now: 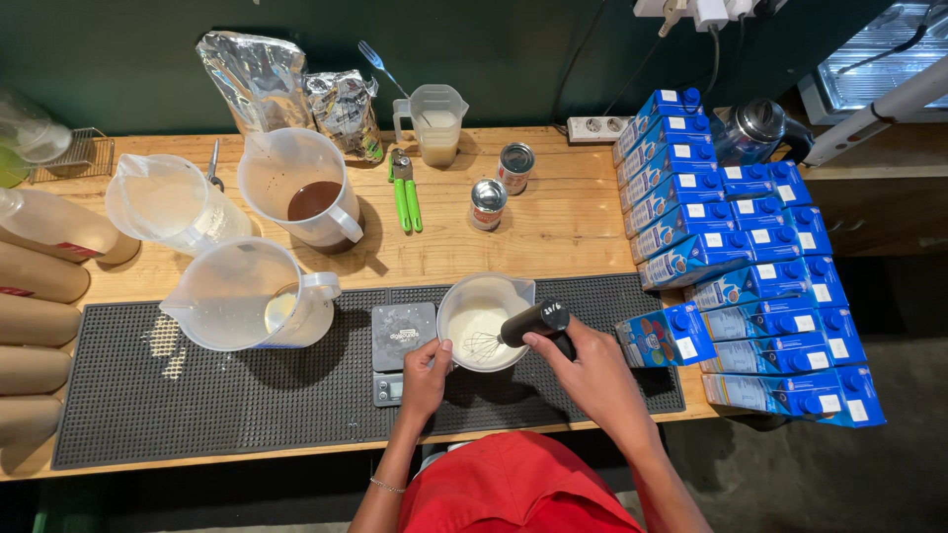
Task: The person stirs a white liquid in a measuring jug with a spoon, then uses a handheld milk frother to mix the contents. They place the jug on a digital scale, continue frothing, and finally pour the frothed liquid into another jug containing a yellow substance.
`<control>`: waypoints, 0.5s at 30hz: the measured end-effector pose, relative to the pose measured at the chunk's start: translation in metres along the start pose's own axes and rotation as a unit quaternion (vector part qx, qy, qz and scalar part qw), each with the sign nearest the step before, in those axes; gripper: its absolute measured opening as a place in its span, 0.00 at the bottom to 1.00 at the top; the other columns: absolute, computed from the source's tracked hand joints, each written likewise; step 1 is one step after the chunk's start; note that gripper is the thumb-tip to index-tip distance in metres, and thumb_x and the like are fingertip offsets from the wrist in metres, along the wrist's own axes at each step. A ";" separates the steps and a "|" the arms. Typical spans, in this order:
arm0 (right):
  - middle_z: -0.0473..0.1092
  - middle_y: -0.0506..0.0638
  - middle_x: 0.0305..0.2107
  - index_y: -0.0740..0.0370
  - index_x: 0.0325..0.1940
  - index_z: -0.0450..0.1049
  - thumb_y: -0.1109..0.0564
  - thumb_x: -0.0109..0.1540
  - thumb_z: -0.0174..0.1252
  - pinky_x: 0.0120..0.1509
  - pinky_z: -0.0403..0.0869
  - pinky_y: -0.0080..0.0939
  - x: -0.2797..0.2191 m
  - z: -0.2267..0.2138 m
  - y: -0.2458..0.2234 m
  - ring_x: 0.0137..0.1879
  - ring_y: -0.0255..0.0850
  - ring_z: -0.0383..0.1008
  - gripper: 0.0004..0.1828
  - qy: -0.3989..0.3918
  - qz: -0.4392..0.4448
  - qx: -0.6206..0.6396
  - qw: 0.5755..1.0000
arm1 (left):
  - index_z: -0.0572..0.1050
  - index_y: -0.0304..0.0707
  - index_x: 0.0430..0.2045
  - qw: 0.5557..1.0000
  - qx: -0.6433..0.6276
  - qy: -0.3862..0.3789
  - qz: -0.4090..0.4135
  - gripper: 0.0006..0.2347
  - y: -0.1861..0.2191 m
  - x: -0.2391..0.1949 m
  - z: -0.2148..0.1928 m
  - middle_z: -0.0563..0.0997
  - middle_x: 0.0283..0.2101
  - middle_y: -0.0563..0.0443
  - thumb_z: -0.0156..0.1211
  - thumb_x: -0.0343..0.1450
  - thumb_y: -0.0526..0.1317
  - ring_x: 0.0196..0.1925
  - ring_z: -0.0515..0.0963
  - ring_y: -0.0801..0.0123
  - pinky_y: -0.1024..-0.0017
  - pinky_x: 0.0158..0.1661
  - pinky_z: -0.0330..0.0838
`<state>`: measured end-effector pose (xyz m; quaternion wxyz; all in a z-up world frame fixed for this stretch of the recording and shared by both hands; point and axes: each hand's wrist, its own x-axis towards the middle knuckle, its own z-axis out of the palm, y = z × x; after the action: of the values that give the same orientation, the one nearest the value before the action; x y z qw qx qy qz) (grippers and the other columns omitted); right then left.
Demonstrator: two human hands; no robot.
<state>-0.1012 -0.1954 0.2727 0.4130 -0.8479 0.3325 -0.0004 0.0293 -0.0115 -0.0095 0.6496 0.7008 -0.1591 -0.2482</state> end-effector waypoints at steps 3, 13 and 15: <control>0.83 0.57 0.41 0.58 0.48 0.81 0.39 0.66 0.59 0.58 0.77 0.60 0.001 -0.007 0.010 0.54 0.57 0.81 0.21 0.009 0.026 -0.001 1.000 | 0.74 0.42 0.14 0.999 -0.003 -0.026 -0.018 0.19 0.016 -0.003 -0.003 0.68 0.14 0.58 0.52 0.79 0.45 0.24 0.66 0.76 0.75 0.32 0.68; 0.62 0.48 0.06 0.60 0.18 0.66 0.40 0.68 0.56 0.28 0.63 0.41 0.018 -0.033 0.043 0.16 0.36 0.61 0.29 0.104 0.093 0.092 0.986 | 0.75 0.38 0.15 0.999 -0.005 -0.002 0.037 0.27 0.080 0.032 -0.027 0.78 0.19 0.51 0.37 0.80 0.54 0.30 0.78 0.67 0.69 0.43 0.70; 0.60 0.49 0.07 0.60 0.19 0.64 0.44 0.71 0.52 0.24 0.58 0.38 0.021 -0.040 0.042 0.15 0.36 0.58 0.29 0.108 0.034 0.196 0.974 | 0.75 0.38 0.15 0.999 0.005 0.012 0.045 0.26 0.084 0.045 -0.031 0.78 0.19 0.50 0.39 0.80 0.53 0.30 0.78 0.68 0.69 0.43 0.69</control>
<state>-0.1188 -0.2534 0.2638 0.5325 -0.7336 0.3973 -0.1426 0.0919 -0.0192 0.0684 0.6582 0.6994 -0.1839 -0.2094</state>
